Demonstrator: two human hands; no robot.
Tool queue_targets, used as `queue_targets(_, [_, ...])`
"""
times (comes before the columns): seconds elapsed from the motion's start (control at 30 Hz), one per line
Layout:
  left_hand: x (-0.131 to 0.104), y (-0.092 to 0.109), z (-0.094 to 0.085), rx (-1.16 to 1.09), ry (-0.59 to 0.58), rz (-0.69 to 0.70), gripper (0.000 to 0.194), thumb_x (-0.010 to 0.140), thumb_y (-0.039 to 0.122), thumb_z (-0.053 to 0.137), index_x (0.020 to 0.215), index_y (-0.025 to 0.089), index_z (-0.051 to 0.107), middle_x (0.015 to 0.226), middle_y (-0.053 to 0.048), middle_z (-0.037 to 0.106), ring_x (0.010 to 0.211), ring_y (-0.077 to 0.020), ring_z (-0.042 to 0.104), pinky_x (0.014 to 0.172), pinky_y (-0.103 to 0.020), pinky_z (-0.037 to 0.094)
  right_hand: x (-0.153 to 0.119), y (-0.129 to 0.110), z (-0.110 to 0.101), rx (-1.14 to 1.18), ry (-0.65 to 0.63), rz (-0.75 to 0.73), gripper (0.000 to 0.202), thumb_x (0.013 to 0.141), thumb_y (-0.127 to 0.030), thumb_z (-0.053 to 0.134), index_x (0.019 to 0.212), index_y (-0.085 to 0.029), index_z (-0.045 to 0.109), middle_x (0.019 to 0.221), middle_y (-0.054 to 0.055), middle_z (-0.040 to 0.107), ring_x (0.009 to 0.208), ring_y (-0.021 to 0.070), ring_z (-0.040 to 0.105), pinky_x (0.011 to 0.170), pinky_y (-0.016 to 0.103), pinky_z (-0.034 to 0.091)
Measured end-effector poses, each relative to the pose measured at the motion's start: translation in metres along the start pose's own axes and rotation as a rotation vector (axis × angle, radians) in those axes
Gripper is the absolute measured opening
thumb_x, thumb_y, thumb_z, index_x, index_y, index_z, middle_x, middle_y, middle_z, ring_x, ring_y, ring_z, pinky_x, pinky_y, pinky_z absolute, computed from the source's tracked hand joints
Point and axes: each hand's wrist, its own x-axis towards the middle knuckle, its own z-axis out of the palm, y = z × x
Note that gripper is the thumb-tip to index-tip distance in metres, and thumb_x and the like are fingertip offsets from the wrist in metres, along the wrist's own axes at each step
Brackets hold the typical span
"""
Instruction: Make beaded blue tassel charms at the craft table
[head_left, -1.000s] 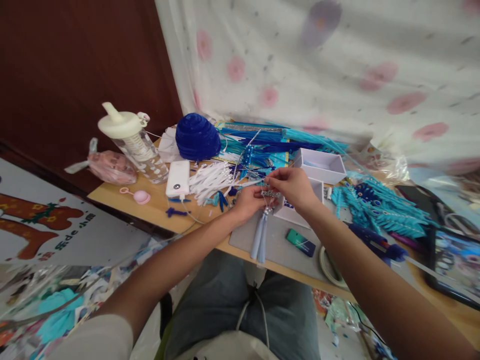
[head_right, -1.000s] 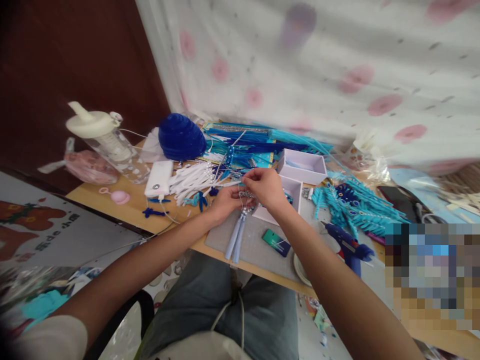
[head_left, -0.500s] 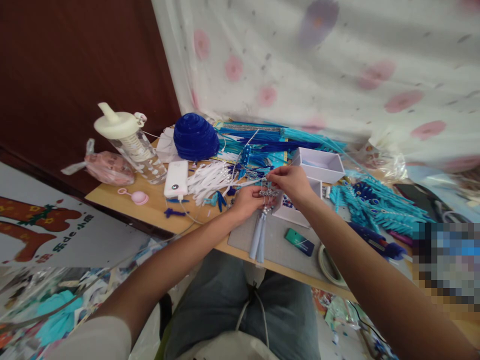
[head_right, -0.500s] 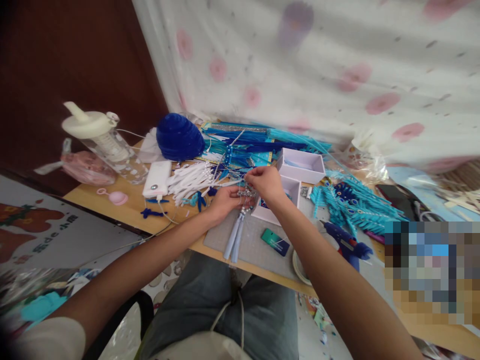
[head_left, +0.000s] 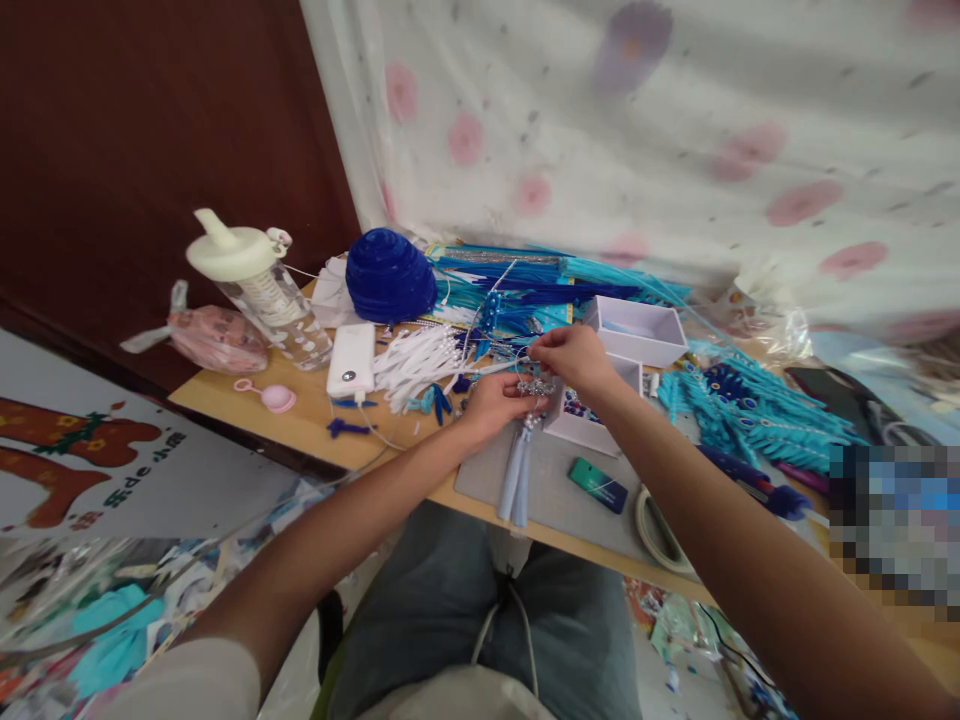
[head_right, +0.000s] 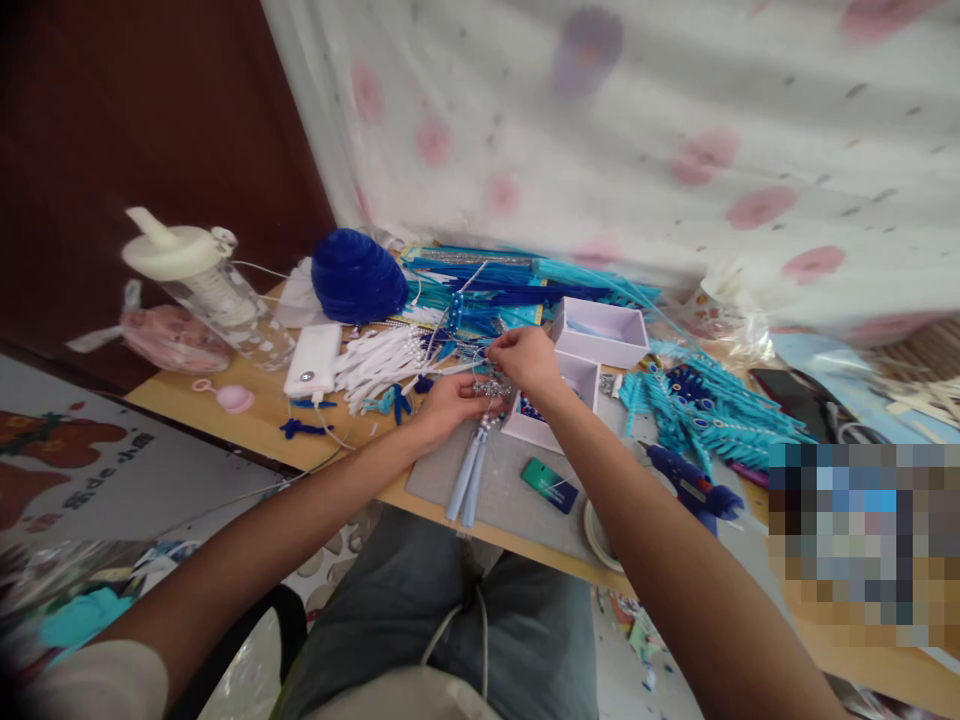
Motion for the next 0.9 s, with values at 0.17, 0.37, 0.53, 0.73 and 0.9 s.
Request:
queue_targets(0.17, [-0.001, 0.001, -0.001, 0.025, -0.005, 0.014, 0.044, 0.061, 0.015, 0.085, 0.103, 0.012, 0.073, 0.09, -0.009, 0.078, 0.079, -0.02, 0.072, 0.081, -0.033, 0.054, 0.006, 0.007, 0.003, 0.062, 0.007, -0.031, 0.007, 0.067, -0.021, 0.071, 0.061, -0.018, 0.068, 0.046, -0.001, 0.058, 0.044, 0.0141, 0.054, 0.047, 0.026, 0.043])
queue_targets(0.37, [-0.003, 0.009, 0.002, -0.078, -0.014, -0.042, 0.037, 0.064, 0.012, 0.078, 0.1, 0.014, 0.072, 0.089, -0.008, 0.078, 0.083, -0.0217, 0.074, 0.086, -0.036, 0.056, 0.006, 0.006, 0.003, 0.11, 0.009, 0.031, 0.008, 0.067, -0.021, 0.072, 0.063, -0.017, 0.068, 0.048, -0.001, 0.058, 0.045, 0.0138, 0.054, 0.046, 0.026, 0.044])
queue_targets(0.53, [-0.002, 0.01, 0.001, -0.172, 0.012, -0.066, 0.021, 0.078, 0.028, 0.071, 0.094, 0.014, 0.07, 0.087, -0.009, 0.077, 0.077, -0.0222, 0.075, 0.078, -0.034, 0.057, 0.001, 0.0, 0.0, 0.239, -0.009, 0.038, 0.008, 0.066, -0.02, 0.074, 0.061, -0.017, 0.067, 0.05, -0.001, 0.06, 0.044, 0.012, 0.054, 0.046, 0.024, 0.046])
queue_targets(0.73, [-0.001, 0.007, 0.002, -0.102, -0.017, -0.012, 0.027, 0.076, 0.028, 0.078, 0.098, 0.012, 0.072, 0.098, -0.011, 0.077, 0.081, -0.0189, 0.073, 0.079, -0.031, 0.056, -0.003, -0.005, -0.002, 0.322, -0.003, 0.039, 0.009, 0.066, -0.018, 0.075, 0.061, -0.017, 0.068, 0.053, 0.0, 0.062, 0.049, 0.0124, 0.057, 0.048, 0.024, 0.05])
queue_targets(0.9, [-0.002, 0.006, 0.002, -0.089, -0.008, -0.006, 0.026, 0.074, 0.021, 0.078, 0.098, 0.012, 0.072, 0.101, -0.011, 0.076, 0.084, -0.0198, 0.073, 0.084, -0.034, 0.056, 0.0, 0.0, -0.001, 0.323, -0.001, 0.023, 0.011, 0.065, -0.021, 0.077, 0.062, -0.017, 0.067, 0.052, 0.0, 0.062, 0.048, 0.0121, 0.056, 0.047, 0.024, 0.05])
